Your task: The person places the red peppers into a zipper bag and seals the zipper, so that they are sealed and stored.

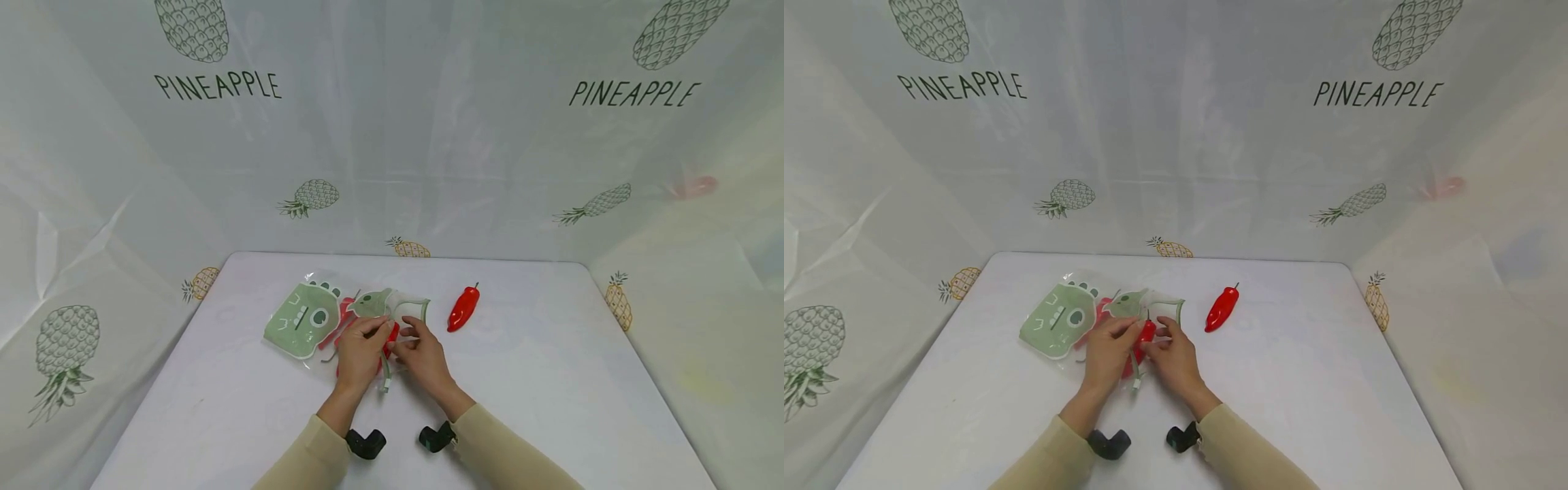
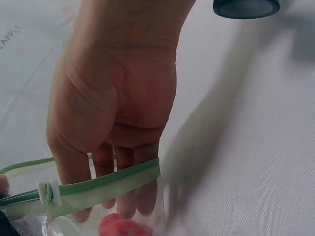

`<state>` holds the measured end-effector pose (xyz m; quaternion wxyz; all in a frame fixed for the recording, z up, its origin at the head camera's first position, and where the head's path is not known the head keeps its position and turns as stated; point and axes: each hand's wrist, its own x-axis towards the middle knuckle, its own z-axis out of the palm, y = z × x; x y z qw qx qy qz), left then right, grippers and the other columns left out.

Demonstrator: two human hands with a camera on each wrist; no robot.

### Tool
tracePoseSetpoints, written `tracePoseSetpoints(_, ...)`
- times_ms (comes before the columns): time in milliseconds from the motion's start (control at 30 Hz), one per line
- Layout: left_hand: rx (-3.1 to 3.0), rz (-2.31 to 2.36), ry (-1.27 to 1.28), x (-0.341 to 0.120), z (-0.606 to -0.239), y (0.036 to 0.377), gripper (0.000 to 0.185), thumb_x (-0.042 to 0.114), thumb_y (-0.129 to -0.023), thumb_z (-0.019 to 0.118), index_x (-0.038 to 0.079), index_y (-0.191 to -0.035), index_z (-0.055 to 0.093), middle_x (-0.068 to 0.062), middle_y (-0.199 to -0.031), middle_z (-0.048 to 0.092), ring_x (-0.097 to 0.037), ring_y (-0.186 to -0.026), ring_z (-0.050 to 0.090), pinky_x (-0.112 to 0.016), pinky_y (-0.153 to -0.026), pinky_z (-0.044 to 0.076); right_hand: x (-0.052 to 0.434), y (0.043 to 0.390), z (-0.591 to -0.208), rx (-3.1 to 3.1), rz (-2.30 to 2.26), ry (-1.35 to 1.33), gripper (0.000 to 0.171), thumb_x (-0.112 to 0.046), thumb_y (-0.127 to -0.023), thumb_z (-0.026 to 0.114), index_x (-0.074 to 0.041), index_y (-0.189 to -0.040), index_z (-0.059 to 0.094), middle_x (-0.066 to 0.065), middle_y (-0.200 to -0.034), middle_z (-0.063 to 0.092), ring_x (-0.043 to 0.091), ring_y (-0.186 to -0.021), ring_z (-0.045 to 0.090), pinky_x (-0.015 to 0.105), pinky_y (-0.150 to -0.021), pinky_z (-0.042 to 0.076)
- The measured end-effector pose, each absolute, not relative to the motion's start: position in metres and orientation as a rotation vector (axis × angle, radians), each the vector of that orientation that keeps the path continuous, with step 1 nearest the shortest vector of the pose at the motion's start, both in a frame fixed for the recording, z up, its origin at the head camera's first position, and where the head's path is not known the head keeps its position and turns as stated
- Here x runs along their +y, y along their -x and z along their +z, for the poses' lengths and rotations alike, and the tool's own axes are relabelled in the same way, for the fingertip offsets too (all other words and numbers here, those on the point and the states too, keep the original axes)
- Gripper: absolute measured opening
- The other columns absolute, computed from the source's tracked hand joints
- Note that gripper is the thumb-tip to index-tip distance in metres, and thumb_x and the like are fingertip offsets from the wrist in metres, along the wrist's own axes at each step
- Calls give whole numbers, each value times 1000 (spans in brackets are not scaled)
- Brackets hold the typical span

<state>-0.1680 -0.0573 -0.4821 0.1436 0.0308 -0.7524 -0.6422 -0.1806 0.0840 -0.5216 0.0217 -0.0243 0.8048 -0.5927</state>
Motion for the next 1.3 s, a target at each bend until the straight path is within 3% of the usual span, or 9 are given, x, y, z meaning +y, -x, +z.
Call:
tracePoseSetpoints(267,-2174,-1836,-95,-58,-484,168,15,18,-93,82,13,-107,85,-2,-101,77,-19,-99,71,-19,-82,56,98,181,-517,2551,-1850,97,52,-21,-97,77,-3,-142,59,17,-119,69,29,-86,74,32,-68,64)
tracePoseSetpoints(500,-2188,-1804,-107,-59,-483,167,15,18,-94,81,16,-108,85,-1,-102,77,-20,-101,71,-19,-85,57,121,188,-508,2635,-1842,38,45,-18,-98,76,-3,-138,63,13,-112,71,27,-87,72,32,-65,64)
tracePoseSetpoints(733,-2173,-1809,-98,-59,-484,169,15,15,-93,82,13,-107,85,-2,-100,77,-19,-99,71,-17,-82,56,146,200,-500,2675,-1803,-68,45,-21,-100,73,-6,-140,61,13,-112,70,37,-93,72,30,-67,64)
tracePoseSetpoints(1033,-2222,-1739,-57,-59,-483,168,15,16,-92,83,13,-107,85,2,-99,76,-16,-98,70,-18,-82,56,181,213,-496,2724,-1762,-122,44,-24,-102,70,-4,-141,59,16,-113,69,35,-86,74,34,-71,65)
tracePoseSetpoints(1300,-2226,-1765,-70,-59,-481,166,16,15,-94,81,13,-108,85,2,-100,75,-16,-100,70,-17,-82,56,201,221,-498,2760,-1660,-150,53,-27,-105,66,-1,-148,52,21,-124,64,35,-102,71,36,-73,65)
